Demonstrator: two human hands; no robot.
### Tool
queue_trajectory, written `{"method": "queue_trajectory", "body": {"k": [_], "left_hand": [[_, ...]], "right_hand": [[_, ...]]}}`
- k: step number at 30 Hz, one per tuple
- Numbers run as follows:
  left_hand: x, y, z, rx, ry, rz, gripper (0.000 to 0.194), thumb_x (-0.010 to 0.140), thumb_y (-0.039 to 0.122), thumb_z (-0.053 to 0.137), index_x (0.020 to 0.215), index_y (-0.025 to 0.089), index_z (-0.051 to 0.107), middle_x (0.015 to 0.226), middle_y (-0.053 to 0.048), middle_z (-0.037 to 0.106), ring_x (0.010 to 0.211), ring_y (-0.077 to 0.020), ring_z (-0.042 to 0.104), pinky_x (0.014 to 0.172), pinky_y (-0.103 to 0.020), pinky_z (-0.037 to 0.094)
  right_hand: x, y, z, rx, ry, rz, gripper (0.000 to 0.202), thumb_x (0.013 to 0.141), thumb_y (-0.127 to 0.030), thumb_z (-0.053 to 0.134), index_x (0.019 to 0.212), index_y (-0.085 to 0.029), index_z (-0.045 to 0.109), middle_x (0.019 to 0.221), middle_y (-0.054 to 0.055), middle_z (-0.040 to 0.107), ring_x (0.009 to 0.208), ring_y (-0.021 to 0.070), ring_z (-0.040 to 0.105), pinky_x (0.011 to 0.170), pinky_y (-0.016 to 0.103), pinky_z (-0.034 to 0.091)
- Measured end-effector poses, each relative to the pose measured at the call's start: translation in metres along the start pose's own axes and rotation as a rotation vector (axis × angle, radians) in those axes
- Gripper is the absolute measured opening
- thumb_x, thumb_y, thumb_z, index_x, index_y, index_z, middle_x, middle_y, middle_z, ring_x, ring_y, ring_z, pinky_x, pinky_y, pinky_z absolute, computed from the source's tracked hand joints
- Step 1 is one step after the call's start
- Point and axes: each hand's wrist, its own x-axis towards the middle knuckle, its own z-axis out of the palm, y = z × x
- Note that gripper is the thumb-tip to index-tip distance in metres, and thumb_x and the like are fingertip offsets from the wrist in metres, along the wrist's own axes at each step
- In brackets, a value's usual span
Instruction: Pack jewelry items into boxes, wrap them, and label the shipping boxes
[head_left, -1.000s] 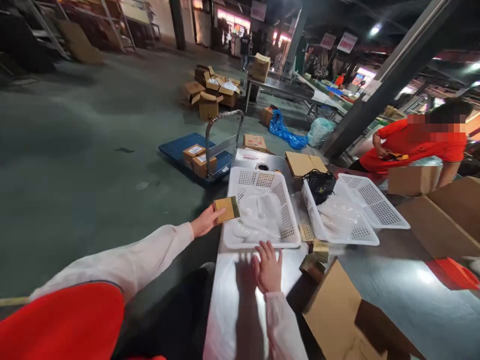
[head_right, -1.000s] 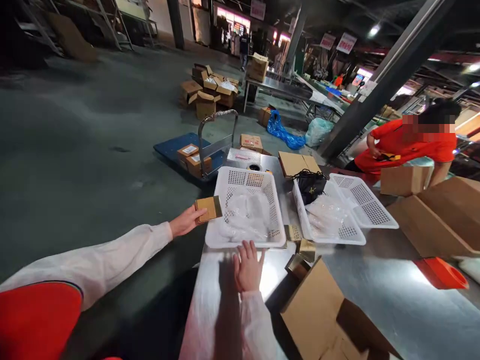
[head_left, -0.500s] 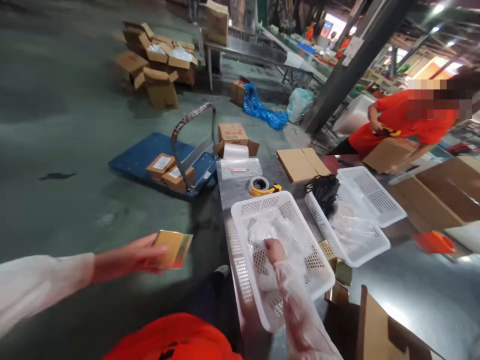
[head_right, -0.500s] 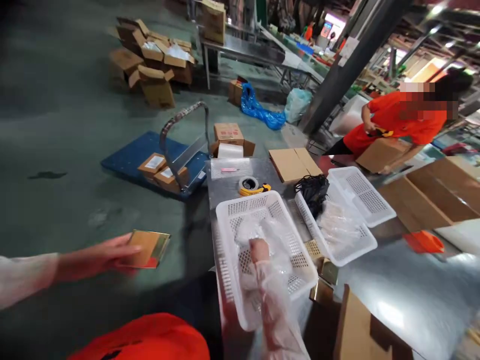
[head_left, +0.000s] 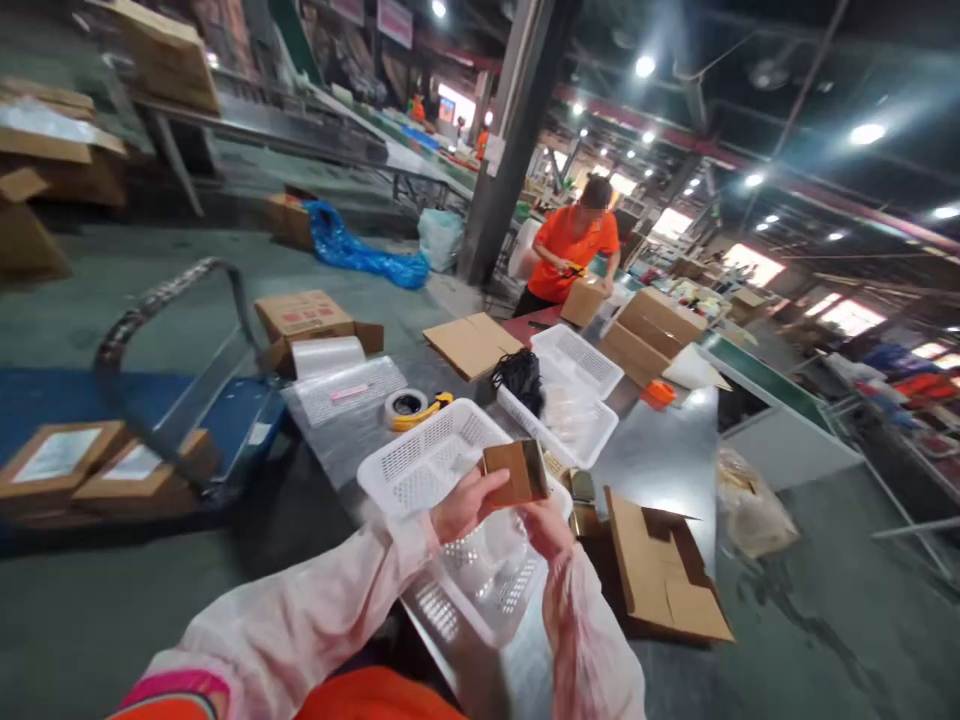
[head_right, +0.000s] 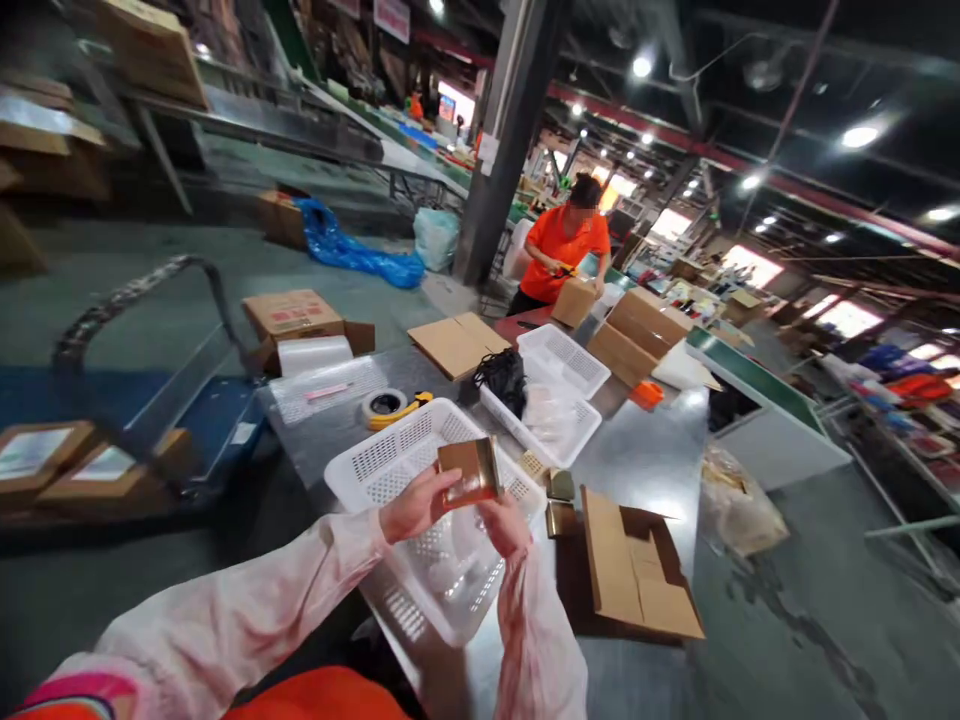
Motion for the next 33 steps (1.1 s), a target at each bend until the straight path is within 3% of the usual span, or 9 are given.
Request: {"method": "queue_trajectory", "body": {"k": [3, 5, 9, 13, 16, 20, 23, 28, 33], "left_hand": [[-0.01, -0.029, 0.0, 0.097, -0.016, -0.047, 0.06, 0.068, 0.043, 0.08, 0.117, 0.016, 0.057, 0.11, -0.012, 0.07, 0.109, -0.0306, 0.064, 0.099, -0.047, 0.049], [-0.018, -0.045, -0.007, 0.217, -0.024, -0.014, 0.056, 0.071, 0.045, 0.078, 0.115, 0.018, 0.056, 0.112, -0.012, 0.069, 0.11, -0.0292, 0.063, 0.1, -0.046, 0.047], [-0.03, -0.058, -0.024, 0.585, -0.153, 0.1, 0.047, 0.077, 0.036, 0.072, 0.116, 0.021, 0.05, 0.114, -0.009, 0.065, 0.11, -0.025, 0.061, 0.099, -0.04, 0.045], [-0.032, -0.041, -0.044, 1.088, -0.206, 0.043, 0.032, 0.082, 0.026, 0.059, 0.111, 0.021, 0.048, 0.09, -0.003, 0.066, 0.083, -0.0201, 0.063, 0.074, -0.031, 0.047], [-0.03, -0.017, -0.058, 1.454, -0.368, -0.025, 0.014, 0.08, 0.02, 0.053, 0.093, 0.022, 0.05, 0.077, -0.001, 0.063, 0.073, -0.0198, 0.061, 0.066, -0.03, 0.042], [-0.02, 0.008, -0.068, 1.776, -0.368, 0.042, 0.022, 0.071, 0.007, 0.049, 0.087, 0.021, 0.054, 0.088, -0.006, 0.065, 0.087, -0.0224, 0.061, 0.075, -0.032, 0.042], [-0.007, 0.016, -0.073, 1.732, -0.348, 0.039, 0.017, 0.071, 0.011, 0.055, 0.084, 0.021, 0.058, 0.084, -0.005, 0.065, 0.081, -0.0213, 0.059, 0.072, -0.031, 0.043], [0.009, 0.018, -0.079, 1.43, -0.42, 0.051, 0.002, 0.069, 0.02, 0.061, 0.07, 0.019, 0.062, 0.072, -0.003, 0.061, 0.075, -0.02, 0.055, 0.072, -0.031, 0.043], [0.011, 0.016, -0.086, 0.911, -0.094, -0.061, 0.033, 0.07, 0.044, 0.07, 0.09, 0.017, 0.069, 0.086, -0.006, 0.069, 0.086, -0.0232, 0.059, 0.079, -0.034, 0.046]], "right_hand": [[-0.044, 0.005, -0.004, 0.355, -0.191, 0.094, 0.045, 0.062, -0.059, 0.075, 0.075, -0.016, 0.071, 0.065, 0.004, 0.065, 0.056, 0.015, 0.056, 0.058, 0.029, 0.047], [-0.064, 0.013, 0.0, 0.559, -0.208, 0.165, 0.04, 0.063, -0.055, 0.076, 0.078, -0.018, 0.07, 0.069, 0.004, 0.067, 0.061, 0.0165, 0.06, 0.06, 0.03, 0.048], [-0.079, 0.025, 0.006, 0.737, -0.065, 0.286, 0.037, 0.069, -0.056, 0.07, 0.076, -0.019, 0.067, 0.069, 0.006, 0.067, 0.062, 0.0189, 0.063, 0.05, 0.027, 0.046], [-0.078, 0.035, 0.013, 0.922, 0.16, 0.37, 0.036, 0.059, -0.047, 0.081, 0.07, -0.018, 0.065, 0.06, 0.0, 0.061, 0.043, 0.0076, 0.047, 0.037, 0.017, 0.031], [-0.073, 0.038, 0.035, 0.702, 0.438, 0.325, 0.04, 0.061, -0.054, 0.08, 0.071, -0.018, 0.067, 0.047, -0.006, 0.05, 0.038, 0.0073, 0.038, 0.035, 0.019, 0.028], [-0.065, 0.031, 0.068, 0.109, 0.672, 0.038, 0.042, 0.079, -0.057, 0.063, 0.085, -0.017, 0.075, 0.074, 0.007, 0.07, 0.07, 0.0204, 0.064, 0.064, 0.031, 0.052], [-0.059, 0.026, 0.077, -0.158, 0.68, -0.084, 0.042, 0.088, -0.049, 0.05, 0.093, -0.017, 0.076, 0.081, 0.011, 0.073, 0.077, 0.0215, 0.066, 0.074, 0.034, 0.052], [-0.055, 0.031, 0.066, -0.105, 0.638, 0.129, 0.042, 0.086, -0.05, 0.051, 0.085, -0.017, 0.077, 0.075, 0.008, 0.072, 0.069, 0.0185, 0.063, 0.07, 0.031, 0.051], [-0.053, 0.041, 0.058, 0.118, 0.622, 0.323, 0.049, 0.072, -0.06, 0.06, 0.081, -0.015, 0.076, 0.072, 0.007, 0.073, 0.065, 0.0189, 0.062, 0.063, 0.031, 0.051]]}}
